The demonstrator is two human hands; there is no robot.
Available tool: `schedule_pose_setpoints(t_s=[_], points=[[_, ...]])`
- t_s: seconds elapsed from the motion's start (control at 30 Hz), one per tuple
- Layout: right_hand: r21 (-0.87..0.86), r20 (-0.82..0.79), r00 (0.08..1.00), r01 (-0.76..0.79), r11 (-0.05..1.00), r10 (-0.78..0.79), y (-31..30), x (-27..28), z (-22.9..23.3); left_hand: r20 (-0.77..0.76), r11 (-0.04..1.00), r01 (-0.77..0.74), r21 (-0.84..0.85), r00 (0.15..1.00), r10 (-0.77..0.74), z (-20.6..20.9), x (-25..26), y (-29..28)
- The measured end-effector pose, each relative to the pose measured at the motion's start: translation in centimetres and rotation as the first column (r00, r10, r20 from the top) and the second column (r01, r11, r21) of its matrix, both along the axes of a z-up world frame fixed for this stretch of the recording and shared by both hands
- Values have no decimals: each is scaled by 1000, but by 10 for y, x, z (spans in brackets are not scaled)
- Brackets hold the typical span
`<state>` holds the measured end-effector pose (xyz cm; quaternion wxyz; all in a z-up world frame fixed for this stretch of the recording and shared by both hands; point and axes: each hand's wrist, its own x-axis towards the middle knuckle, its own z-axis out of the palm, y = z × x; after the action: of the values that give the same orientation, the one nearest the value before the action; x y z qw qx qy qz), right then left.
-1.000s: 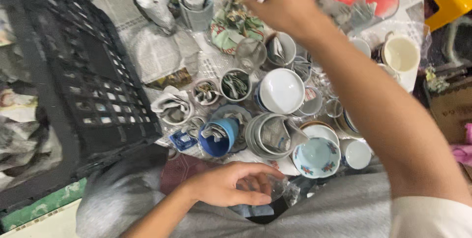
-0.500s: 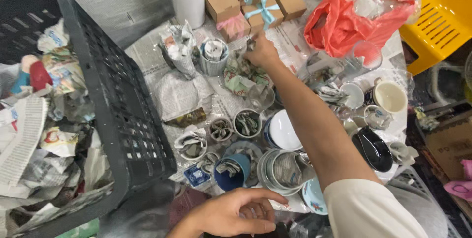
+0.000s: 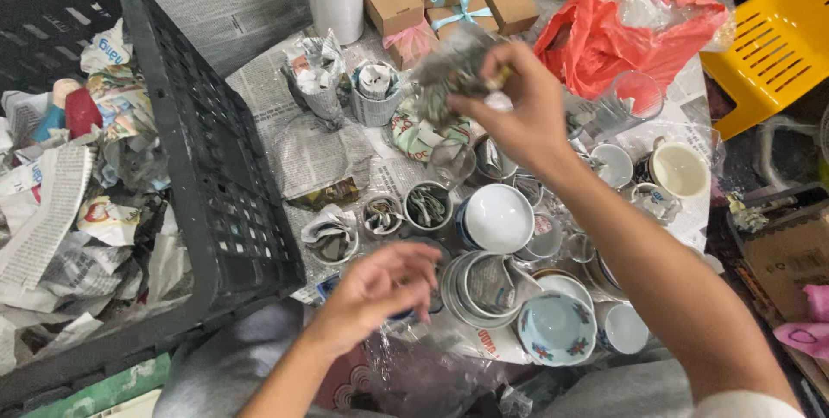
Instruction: The person sits cross-legged on the floor and wraps various ceramic dishes, including cups, bowls, and plates, using pieces of newspaper. They fold the newspaper around each item individually and place the wrapped items into a nearby basket.
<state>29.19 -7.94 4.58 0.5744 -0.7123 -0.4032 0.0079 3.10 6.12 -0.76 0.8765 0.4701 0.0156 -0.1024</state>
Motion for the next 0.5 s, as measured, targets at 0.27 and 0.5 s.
schedule_pose_setpoints(t_s=[0.27,0.5], points=[[114,-245,958,-124,986,149,-101,-135,9,194,983,-12,-186,980,48,5,-5,-10],[-42,-32,981,-192,980,191,-117,-181,-14,-114,983,-5,-183,993,-16,-4,-12,-32]])
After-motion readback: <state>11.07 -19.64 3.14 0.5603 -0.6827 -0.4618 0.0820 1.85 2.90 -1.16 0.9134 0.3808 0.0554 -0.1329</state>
